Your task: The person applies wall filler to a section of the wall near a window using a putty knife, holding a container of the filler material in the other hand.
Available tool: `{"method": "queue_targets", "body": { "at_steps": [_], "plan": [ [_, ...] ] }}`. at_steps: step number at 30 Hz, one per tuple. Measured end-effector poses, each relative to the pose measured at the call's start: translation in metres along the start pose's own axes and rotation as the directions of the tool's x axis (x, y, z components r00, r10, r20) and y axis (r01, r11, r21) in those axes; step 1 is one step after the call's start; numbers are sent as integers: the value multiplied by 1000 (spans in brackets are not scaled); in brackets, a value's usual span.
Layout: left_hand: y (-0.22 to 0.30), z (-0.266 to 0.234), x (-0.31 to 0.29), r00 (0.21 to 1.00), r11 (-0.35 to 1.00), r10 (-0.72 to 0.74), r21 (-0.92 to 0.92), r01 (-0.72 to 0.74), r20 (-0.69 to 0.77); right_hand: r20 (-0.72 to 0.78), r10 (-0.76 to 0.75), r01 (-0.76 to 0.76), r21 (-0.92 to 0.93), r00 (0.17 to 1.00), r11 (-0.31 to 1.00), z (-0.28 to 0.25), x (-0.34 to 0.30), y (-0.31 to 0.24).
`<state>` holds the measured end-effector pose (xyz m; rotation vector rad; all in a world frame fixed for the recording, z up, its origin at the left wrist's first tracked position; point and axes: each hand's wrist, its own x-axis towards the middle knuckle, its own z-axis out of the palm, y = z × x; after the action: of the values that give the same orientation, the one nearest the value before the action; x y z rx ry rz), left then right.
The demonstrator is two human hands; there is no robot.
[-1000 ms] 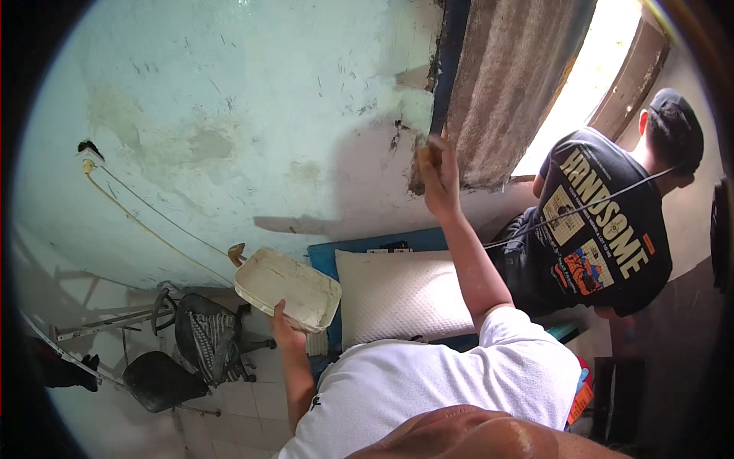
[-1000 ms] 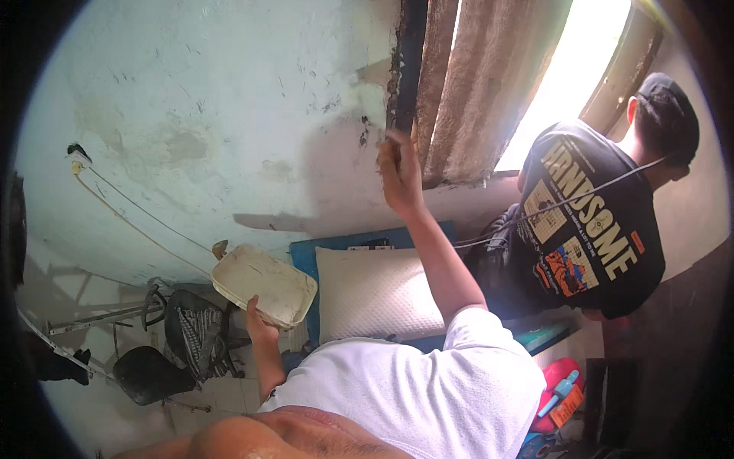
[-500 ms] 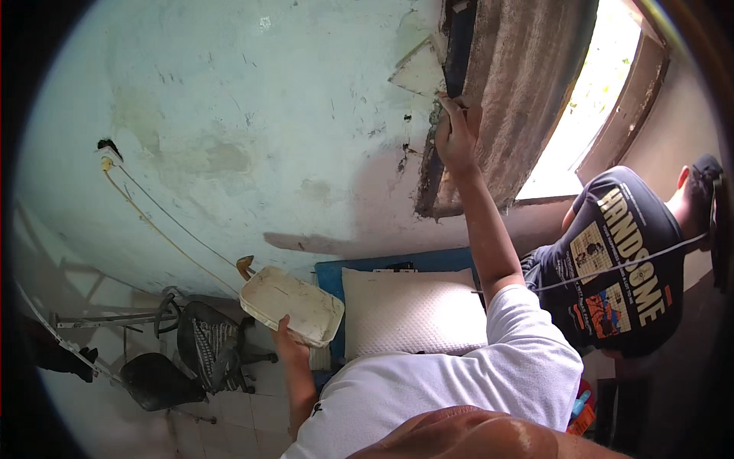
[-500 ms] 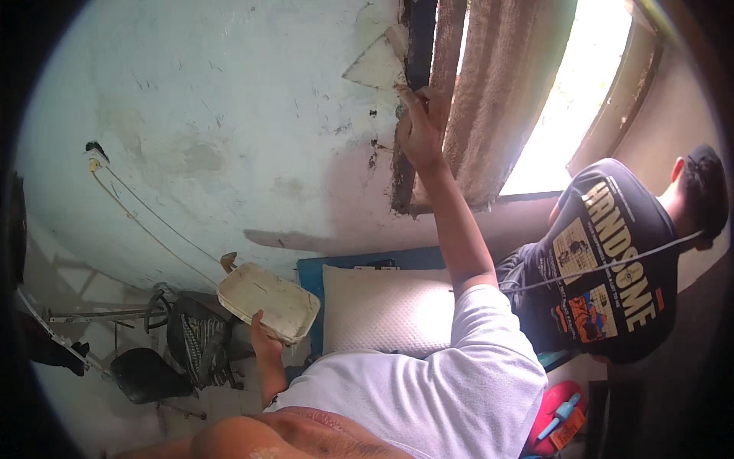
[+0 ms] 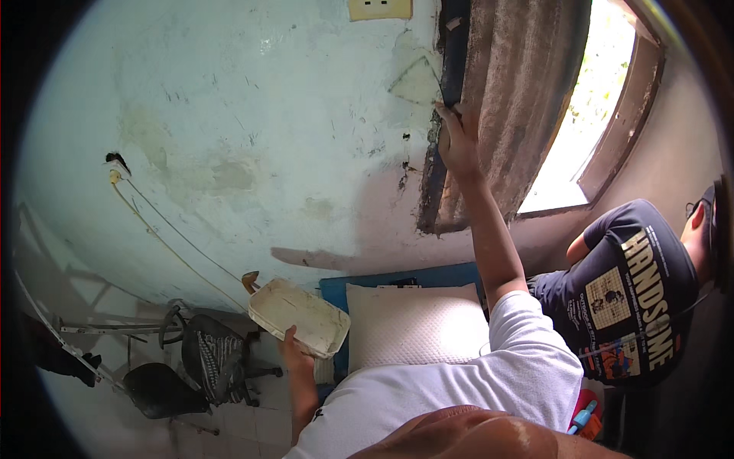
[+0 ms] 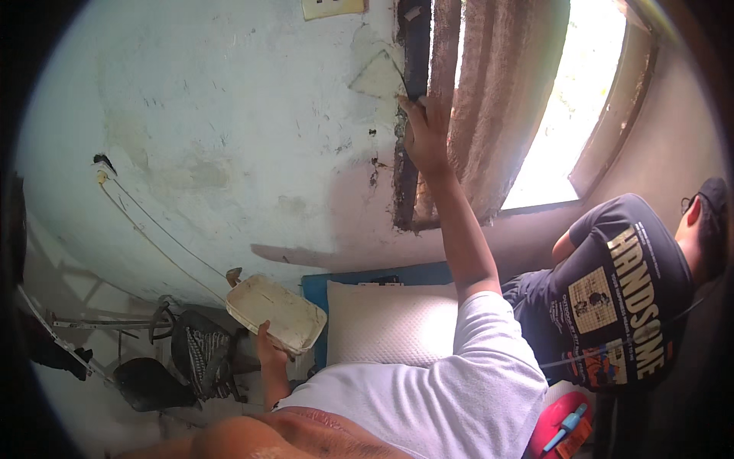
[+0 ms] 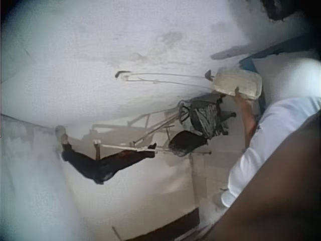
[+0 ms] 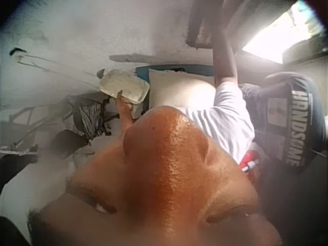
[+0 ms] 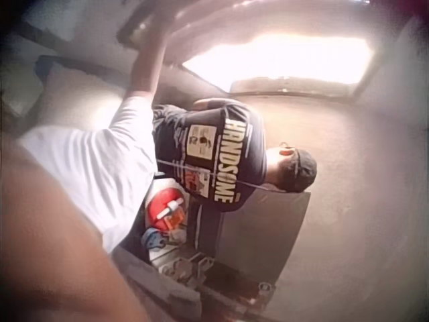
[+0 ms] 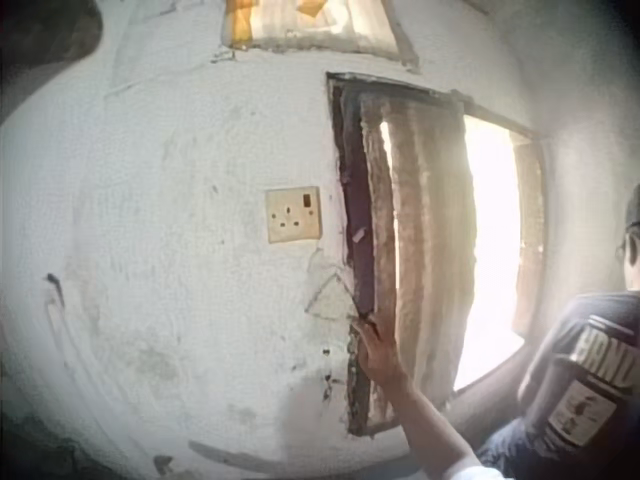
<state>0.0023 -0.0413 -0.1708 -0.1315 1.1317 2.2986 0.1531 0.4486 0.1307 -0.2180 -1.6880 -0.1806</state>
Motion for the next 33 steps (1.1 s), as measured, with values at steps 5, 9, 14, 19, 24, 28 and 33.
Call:
{"method": "queue_targets", "body": {
  "at_steps": [5, 9, 14, 19, 24, 28, 33],
  "plan": [
    [-9, 27, -2, 1000, 1000, 6, 25, -7, 20, 73, 59, -59, -4, 996, 998, -15, -38, -4],
    [-12, 37, -7, 999, 999, -30, -15, 31, 37, 76, 105, -110, 60, 992, 992, -34, -51, -29],
    [-14, 37, -8, 1000, 999, -21, 32, 21, -9, -73, 42, -40, 39, 996, 998, -39, 0, -44],
    [-5, 47, -19, 998, 999, -49, 11, 49, -27, 3, 59, -59, -101, 998, 993, -32, 39, -55],
    [-4, 28, -22, 999, 999, -40, -34, 41, 29, 182, 160, -109, -262, 970, 959, -31, 57, -71],
    [-4, 0, -16, 998, 997, -30, -64, 33, 50, 306, 240, -142, -309, 921, 940, -43, 55, -100],
    [5, -4, -29, 997, 998, -8, -61, 13, 82, 214, 106, -52, -244, 971, 968, -50, 29, -120]
  ]
}}
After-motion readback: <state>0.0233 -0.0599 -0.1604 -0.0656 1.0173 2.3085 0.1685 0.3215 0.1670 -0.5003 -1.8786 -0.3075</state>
